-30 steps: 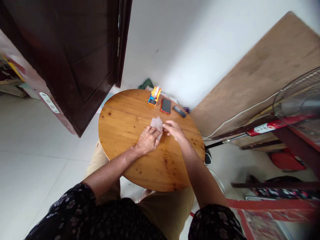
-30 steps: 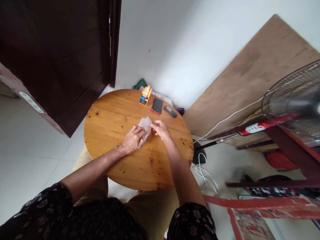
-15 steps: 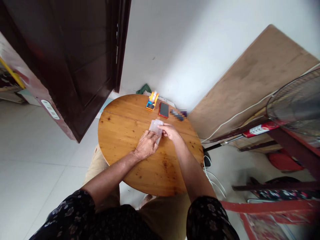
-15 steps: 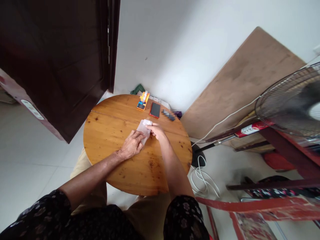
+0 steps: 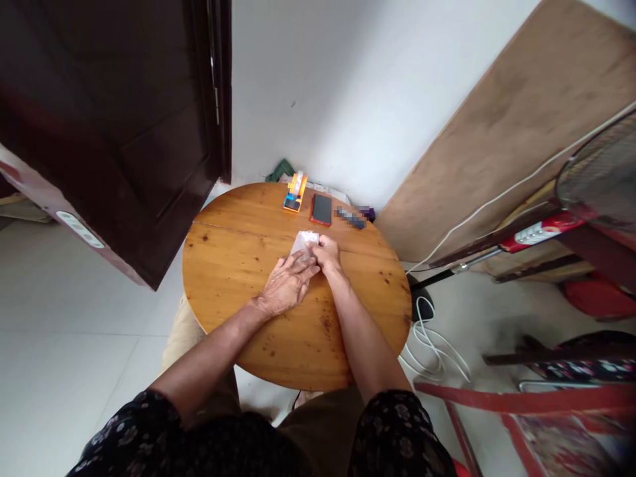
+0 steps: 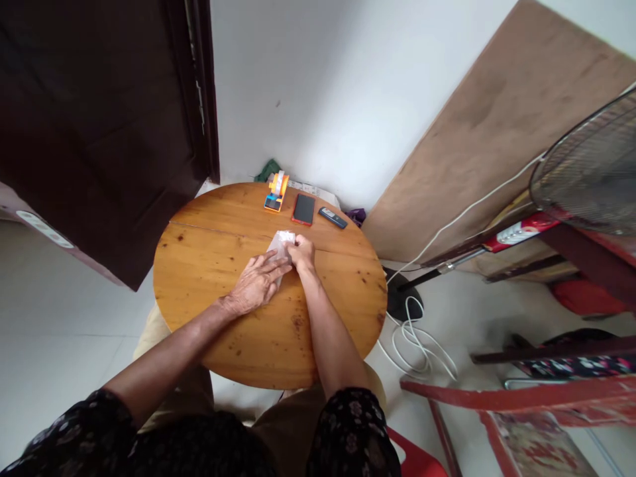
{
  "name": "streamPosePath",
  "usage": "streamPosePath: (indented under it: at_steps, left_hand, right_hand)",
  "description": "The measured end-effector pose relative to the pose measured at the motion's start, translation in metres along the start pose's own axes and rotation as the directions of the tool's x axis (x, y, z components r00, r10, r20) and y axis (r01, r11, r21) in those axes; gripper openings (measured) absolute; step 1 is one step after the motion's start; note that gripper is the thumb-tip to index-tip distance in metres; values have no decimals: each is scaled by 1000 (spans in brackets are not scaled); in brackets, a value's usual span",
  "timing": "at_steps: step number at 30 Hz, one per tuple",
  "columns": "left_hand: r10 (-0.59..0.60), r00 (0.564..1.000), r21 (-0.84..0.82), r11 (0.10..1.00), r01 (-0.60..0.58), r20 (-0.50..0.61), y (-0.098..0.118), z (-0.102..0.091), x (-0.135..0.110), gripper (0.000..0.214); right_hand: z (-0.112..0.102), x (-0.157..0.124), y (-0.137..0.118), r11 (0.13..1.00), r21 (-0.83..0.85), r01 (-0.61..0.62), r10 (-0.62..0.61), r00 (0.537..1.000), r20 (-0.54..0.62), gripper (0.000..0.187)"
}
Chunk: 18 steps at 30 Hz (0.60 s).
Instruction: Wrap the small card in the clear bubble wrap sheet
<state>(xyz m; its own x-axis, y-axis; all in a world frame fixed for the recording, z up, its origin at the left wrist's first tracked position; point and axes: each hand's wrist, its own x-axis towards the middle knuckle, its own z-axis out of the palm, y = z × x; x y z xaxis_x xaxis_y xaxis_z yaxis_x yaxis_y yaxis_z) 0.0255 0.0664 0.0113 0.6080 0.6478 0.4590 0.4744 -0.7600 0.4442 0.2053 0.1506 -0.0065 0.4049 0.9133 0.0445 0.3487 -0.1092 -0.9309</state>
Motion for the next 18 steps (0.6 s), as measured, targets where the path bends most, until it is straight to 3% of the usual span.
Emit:
streamPosePath:
  at_steps: [5, 12, 18]
  left_hand:
    - [-71, 993, -37, 997, 68, -89, -3, 2, 0, 47]
    - [-69, 991, -59, 996, 63, -118, -8, 4, 0, 42]
    - [-105, 988, -51, 994, 100, -112, -10, 6, 1, 41]
  right_hand:
    - [4, 2, -1, 1000, 26, 6, -6, 1000, 0, 23]
    - [-5, -16, -16, 914, 401, -63, 6, 990, 142, 42]
    - [-11, -30, -42, 933, 358, 23, -91, 981, 174, 39]
